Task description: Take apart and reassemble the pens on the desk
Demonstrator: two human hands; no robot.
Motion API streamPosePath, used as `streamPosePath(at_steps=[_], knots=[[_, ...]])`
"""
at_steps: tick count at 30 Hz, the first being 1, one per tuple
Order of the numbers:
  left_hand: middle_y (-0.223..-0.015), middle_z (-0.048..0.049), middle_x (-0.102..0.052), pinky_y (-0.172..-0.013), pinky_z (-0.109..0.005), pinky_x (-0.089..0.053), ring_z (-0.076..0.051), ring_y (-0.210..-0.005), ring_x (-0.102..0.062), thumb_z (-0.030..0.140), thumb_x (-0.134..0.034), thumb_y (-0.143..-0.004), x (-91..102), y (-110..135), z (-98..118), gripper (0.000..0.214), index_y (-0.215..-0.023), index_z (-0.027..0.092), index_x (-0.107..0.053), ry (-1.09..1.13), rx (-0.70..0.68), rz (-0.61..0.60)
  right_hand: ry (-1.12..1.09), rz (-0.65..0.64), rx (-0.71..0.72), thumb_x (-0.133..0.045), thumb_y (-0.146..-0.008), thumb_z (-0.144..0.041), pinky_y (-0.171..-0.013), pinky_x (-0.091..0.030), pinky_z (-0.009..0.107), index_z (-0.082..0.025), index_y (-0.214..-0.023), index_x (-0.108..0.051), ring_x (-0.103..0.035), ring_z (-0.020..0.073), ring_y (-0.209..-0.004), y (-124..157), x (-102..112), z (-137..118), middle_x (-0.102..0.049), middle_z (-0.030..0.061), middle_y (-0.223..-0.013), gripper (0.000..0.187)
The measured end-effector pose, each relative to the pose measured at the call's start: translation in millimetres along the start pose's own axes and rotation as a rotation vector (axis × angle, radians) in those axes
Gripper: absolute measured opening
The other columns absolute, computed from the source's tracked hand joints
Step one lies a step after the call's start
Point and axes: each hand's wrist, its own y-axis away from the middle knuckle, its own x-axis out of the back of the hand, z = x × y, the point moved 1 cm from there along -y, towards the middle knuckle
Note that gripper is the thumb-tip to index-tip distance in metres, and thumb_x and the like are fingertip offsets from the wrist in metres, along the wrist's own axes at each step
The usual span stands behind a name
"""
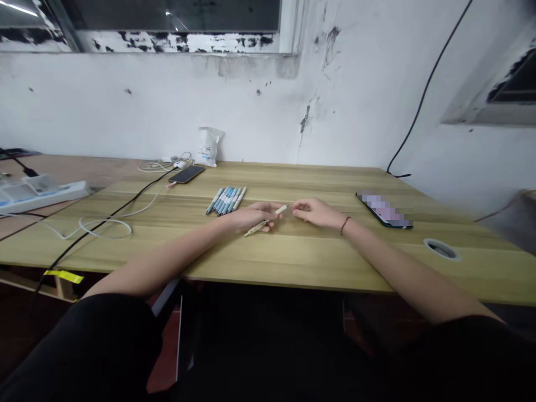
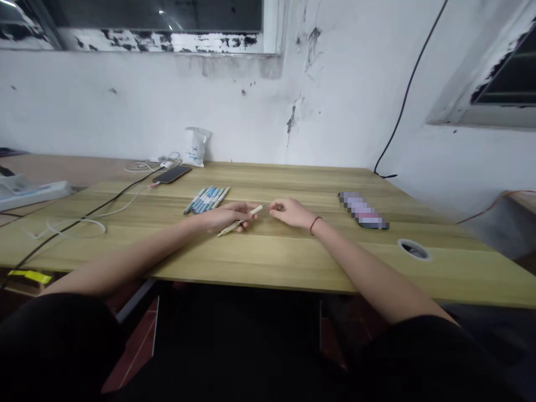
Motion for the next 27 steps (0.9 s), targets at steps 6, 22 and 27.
streamPosePath(at_steps=[6, 22, 27], knots=[[-0.111, -0.0087, -0.061, -0.061, -0.019, -0.051, -0.006, -0.066, -0.057, 0.020, -0.058, -0.083, -0.6, 2.5, 3.0, 0.031, -0.114, 0.018, -0.059, 0.041, 0.073, 0.009, 0.272, 0.039, 0.100, -0.048, -0.083, -0.025, -0.061, -0.035, 0.026, -0.018, -0.087, -0.066, -0.053, 0.0149, -0.065, 1.5, -2.3, -3.5, -0.066, 0.0053, -0.079, 0.020], [-0.101, -0.0099, -0.066, -0.041, -0.015, -0.036, -0.004, -0.049, -0.048, 0.023, -0.049, -0.088, -0.1, -0.5, 1.1, 0.025, -0.110, 0.014, -0.054, -0.012, 0.077, -0.010, 0.254, 0.054, 0.086, -0.048, -0.084, -0.027, -0.057, -0.031, 0.025, -0.018, -0.096, -0.065, -0.048, 0.0139, -0.059, 1.8, -4.9, -2.0, -0.061, 0.0029, -0.068, 0.023], [-0.099, -0.0083, -0.065, -0.038, -0.016, -0.027, -0.003, -0.047, -0.041, 0.028, -0.050, -0.088, -2.1, 0.9, 4.5, 0.029, -0.114, 0.018, -0.055, 0.001, 0.106, -0.013, 0.285, 0.051, 0.095, -0.048, -0.083, -0.024, -0.059, -0.033, 0.025, -0.017, -0.094, -0.066, -0.051, 0.0147, -0.063, 1.1, -5.0, -2.3, -0.064, 0.0050, -0.075, 0.021]])
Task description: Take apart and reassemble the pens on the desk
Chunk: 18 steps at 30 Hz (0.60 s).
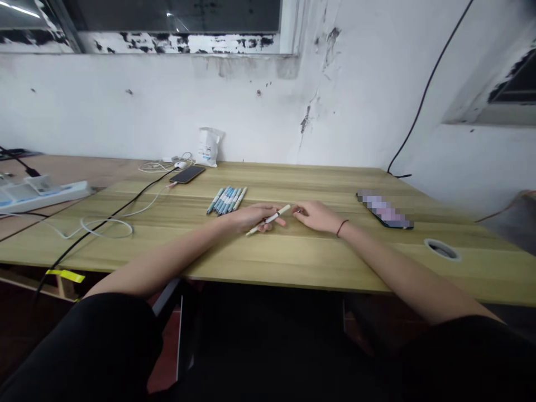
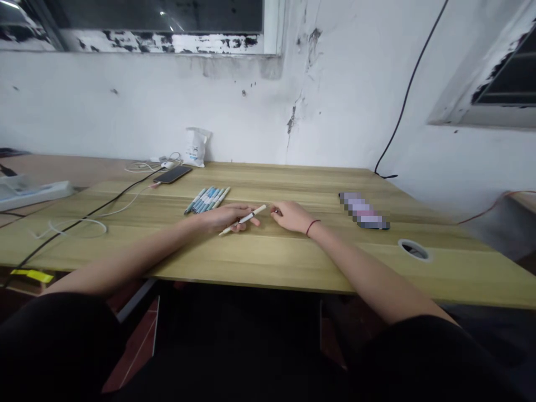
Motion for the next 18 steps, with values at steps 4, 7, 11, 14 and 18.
streamPosePath(at_steps=[4, 7, 11, 14, 18], knots=[[-0.084, -0.0040, -0.061, -0.041, -0.016, -0.027, -0.003, -0.050, -0.041, 0.035, -0.063, -0.079, 0.7, 2.2, 1.3, 0.037, -0.111, 0.017, -0.059, -0.096, -0.049, -0.003, 0.028, -0.003, 0.020, -0.046, -0.084, -0.023, -0.060, -0.035, 0.026, -0.017, -0.090, -0.065, -0.054, 0.0161, -0.067, -0.6, -0.1, 0.0, -0.067, 0.0064, -0.082, 0.021], [-0.067, 0.0023, -0.052, -0.045, -0.016, -0.029, -0.004, -0.051, -0.042, 0.029, -0.067, -0.075, 1.1, 3.0, 1.3, 0.045, -0.117, 0.017, -0.057, -0.149, -0.062, -0.040, 0.028, -0.001, 0.013, -0.047, -0.085, -0.026, -0.059, -0.034, 0.026, -0.018, -0.090, -0.065, -0.054, 0.0162, -0.066, -0.9, -0.3, 0.6, -0.067, 0.0064, -0.081, 0.021], [-0.066, 0.0021, -0.052, -0.050, -0.017, -0.036, -0.006, -0.056, -0.047, 0.029, -0.064, -0.077, 1.5, 1.4, 0.4, 0.038, -0.113, 0.016, -0.060, -0.158, -0.033, -0.013, 0.036, 0.004, 0.009, -0.047, -0.085, -0.027, -0.059, -0.034, 0.026, -0.018, -0.090, -0.065, -0.054, 0.0164, -0.066, -1.3, -0.7, 1.7, -0.067, 0.0068, -0.080, 0.021], [-0.073, -0.0008, -0.057, -0.053, -0.018, -0.040, -0.006, -0.059, -0.051, 0.029, -0.064, -0.077, 1.0, 0.5, 0.4, 0.027, -0.099, 0.014, -0.063, -0.143, 0.005, 0.054, 0.025, -0.001, -0.023, -0.047, -0.085, -0.028, -0.059, -0.035, 0.026, -0.018, -0.093, -0.065, -0.055, 0.0162, -0.065, -1.8, -1.3, 3.5, -0.067, 0.0066, -0.080, 0.022], [-0.076, -0.0019, -0.060, -0.054, -0.018, -0.042, -0.006, -0.060, -0.052, 0.030, -0.061, -0.079, -1.9, 2.7, 2.9, 0.019, -0.087, 0.012, -0.062, -0.136, -0.014, 0.043, -0.032, 0.001, -0.090, -0.049, -0.084, -0.026, -0.061, -0.038, 0.027, -0.018, -0.096, -0.064, -0.057, 0.0171, -0.068, -3.5, -2.4, 8.3, -0.068, 0.0068, -0.081, 0.021]])
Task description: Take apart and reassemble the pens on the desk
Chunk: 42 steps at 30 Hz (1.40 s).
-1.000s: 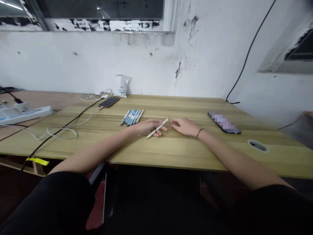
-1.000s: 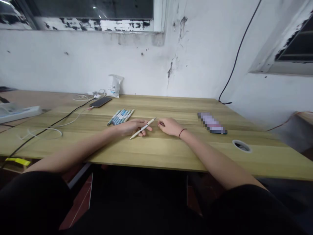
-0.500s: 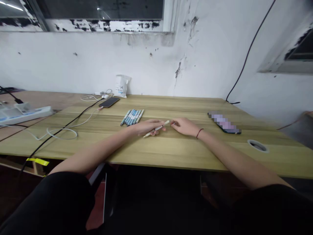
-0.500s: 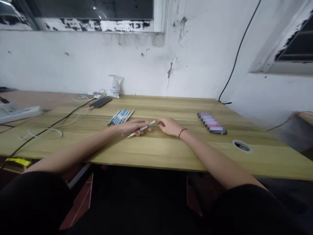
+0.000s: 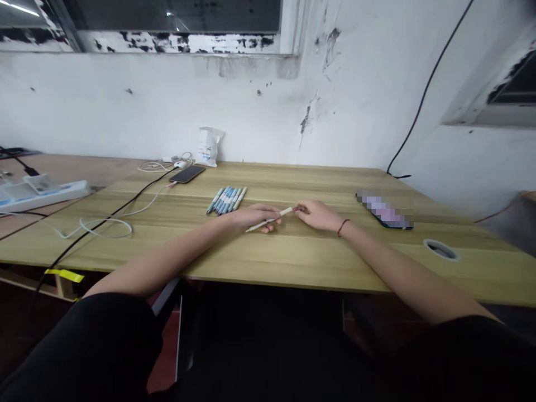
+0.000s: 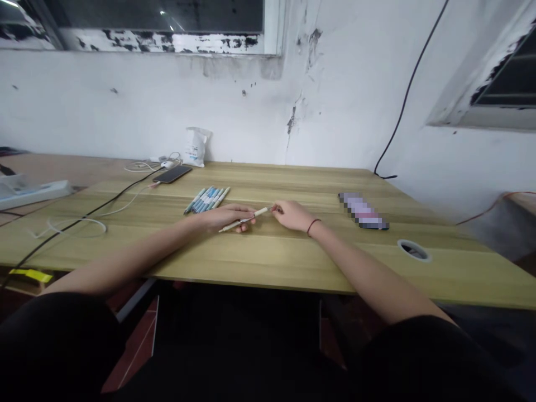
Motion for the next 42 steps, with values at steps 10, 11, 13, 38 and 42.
streamPosePath(at_steps=[10, 11, 13, 38, 42], knots=[[-0.092, -0.0082, -0.066, -0.054, -0.019, -0.045, -0.007, -0.060, -0.057, 0.026, -0.056, -0.083, 0.2, -3, -3, 0.017, -0.091, 0.011, -0.060, 0.065, 0.007, -0.008, -0.158, 0.038, -0.030, -0.058, -0.078, -0.023, -0.073, -0.045, 0.029, -0.017, -0.089, -0.065, -0.060, 0.0175, -0.079, -2, 15, 8, -0.068, 0.0069, -0.089, 0.015], [-0.094, -0.0089, -0.066, -0.054, -0.019, -0.046, -0.007, -0.060, -0.058, 0.026, -0.055, -0.083, 0.7, -4, -4, 0.018, -0.092, 0.011, -0.060, 0.071, 0.010, -0.009, -0.197, 0.034, -0.027, -0.059, -0.077, -0.024, -0.072, -0.045, 0.029, -0.017, -0.088, -0.065, -0.060, 0.0171, -0.078, -1, 18, 8, -0.068, 0.0066, -0.088, 0.014], [-0.095, -0.0096, -0.066, -0.055, -0.019, -0.047, -0.008, -0.061, -0.059, 0.027, -0.053, -0.085, 1.8, -5, -5, 0.020, -0.094, 0.011, -0.060, 0.078, 0.021, -0.015, -0.302, 0.008, -0.016, -0.060, -0.076, -0.027, -0.069, -0.046, 0.029, -0.017, -0.087, -0.064, -0.060, 0.0159, -0.075, 0, 22, 7, -0.067, 0.0061, -0.086, 0.016], [-0.080, -0.0055, -0.065, -0.044, -0.017, -0.035, -0.005, -0.051, -0.048, 0.028, -0.054, -0.082, -0.6, -1, -2, 0.019, -0.092, 0.011, -0.057, 0.039, -0.028, -0.047, -0.534, -0.038, 0.153, -0.062, -0.076, -0.035, -0.073, -0.051, 0.035, -0.018, -0.095, -0.062, -0.062, 0.0169, -0.076, 8, 22, -11, -0.067, 0.0061, -0.088, 0.026], [-0.083, -0.0046, -0.064, -0.042, -0.016, -0.029, -0.004, -0.048, -0.045, 0.029, -0.057, -0.082, -1.1, -1, -2, 0.023, -0.100, 0.016, -0.052, 0.082, -0.029, -0.037, -0.548, -0.030, 0.150, -0.063, -0.075, -0.038, -0.071, -0.051, 0.034, -0.018, -0.091, -0.061, -0.061, 0.0158, -0.072, 8, 20, -10, -0.067, 0.0057, -0.085, 0.026]])
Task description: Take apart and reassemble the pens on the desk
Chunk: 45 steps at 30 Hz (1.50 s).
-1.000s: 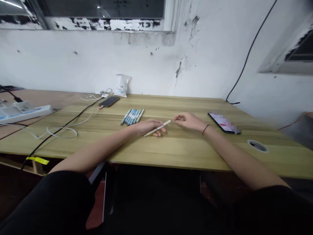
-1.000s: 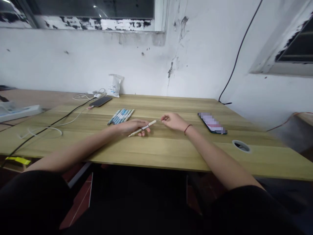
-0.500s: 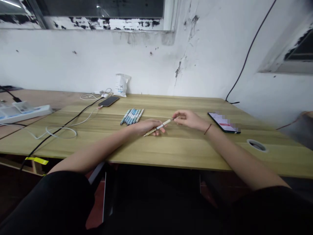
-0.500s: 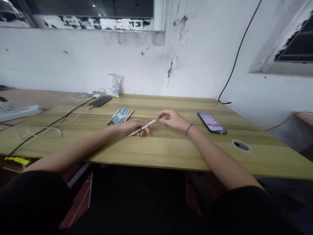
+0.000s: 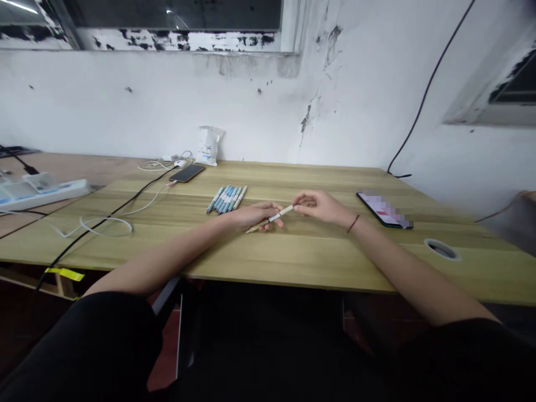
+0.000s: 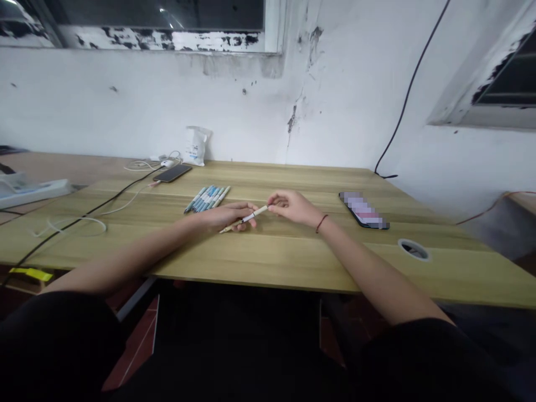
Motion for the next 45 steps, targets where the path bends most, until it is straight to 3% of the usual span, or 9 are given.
streamPosePath(at_steps=[5, 11, 19, 25, 30, 37, 45], knots=[[-0.083, -0.0015, -0.060, -0.042, -0.017, -0.026, -0.003, -0.049, -0.042, 0.037, -0.063, -0.078, 0.9, 2, 1, 0.026, -0.093, 0.017, -0.055, -0.061, -0.016, 0.019, 0.084, -0.022, 0.013, -0.054, -0.081, -0.047, -0.067, -0.047, 0.032, -0.017, -0.085, -0.064, -0.059, 0.0154, -0.068, 1, 0, 0, -0.067, 0.0058, -0.081, 0.032], [-0.077, -0.0007, -0.057, -0.045, -0.017, -0.030, -0.003, -0.052, -0.044, 0.033, -0.067, -0.075, 2.3, 3, 1, 0.028, -0.094, 0.015, -0.058, -0.101, -0.003, -0.019, 0.184, -0.040, -0.047, -0.043, -0.085, -0.054, -0.062, -0.043, 0.029, -0.015, -0.069, -0.064, -0.056, 0.0144, -0.062, 1, -1, -1, -0.064, 0.0052, -0.067, 0.047], [-0.060, 0.0014, -0.050, -0.042, -0.016, -0.028, -0.005, -0.048, -0.041, 0.028, -0.055, -0.082, 2.0, 0, -1, 0.016, -0.081, 0.012, -0.058, -0.059, 0.004, -0.015, -0.014, -0.113, -0.021, -0.060, -0.078, -0.042, -0.068, -0.049, 0.031, -0.018, -0.105, -0.059, -0.060, 0.0139, -0.069, 1, 3, -1, -0.067, 0.0056, -0.088, 0.036], [-0.060, 0.0011, -0.050, -0.040, -0.016, -0.026, -0.004, -0.047, -0.039, 0.028, -0.054, -0.082, 0.7, 1, 0, 0.016, -0.079, 0.013, -0.058, -0.042, 0.012, -0.020, -0.005, -0.121, -0.034, -0.055, -0.081, -0.044, -0.069, -0.049, 0.031, -0.017, -0.094, -0.061, -0.061, 0.0138, -0.069, 0, -1, 3, -0.068, 0.0066, -0.088, 0.030], [-0.062, 0.0007, -0.052, -0.038, -0.016, -0.023, -0.004, -0.045, -0.036, 0.029, -0.054, -0.082, 1.6, 1, 0, 0.018, -0.078, 0.013, -0.059, -0.065, 0.014, -0.015, 0.057, -0.122, -0.070, -0.044, -0.085, -0.053, -0.066, -0.048, 0.031, -0.016, -0.076, -0.062, -0.060, 0.0149, -0.067, -1, -2, 1, -0.065, 0.0065, -0.074, 0.043], [-0.057, 0.0010, -0.049, -0.039, -0.017, -0.022, -0.005, -0.045, -0.037, 0.031, -0.054, -0.081, 5.7, -2, -2, 0.019, -0.077, 0.013, -0.061, -0.069, 0.013, -0.010, 0.076, -0.095, 0.002, -0.057, -0.077, -0.048, -0.062, -0.044, 0.028, -0.017, -0.100, -0.057, -0.057, 0.0130, -0.067, 4, 2, -8, -0.063, 0.0054, -0.091, 0.038], [-0.062, -0.0010, -0.054, -0.039, -0.018, -0.022, -0.005, -0.045, -0.037, 0.030, -0.056, -0.079, 4.8, -2, -2, 0.016, -0.080, 0.014, -0.061, -0.052, 0.028, 0.008, 0.148, -0.136, -0.033, -0.057, -0.077, -0.044, -0.057, -0.039, 0.026, -0.017, -0.096, -0.060, -0.050, 0.0126, -0.060, 3, 0, -4, -0.059, 0.0012, -0.072, 0.033]])
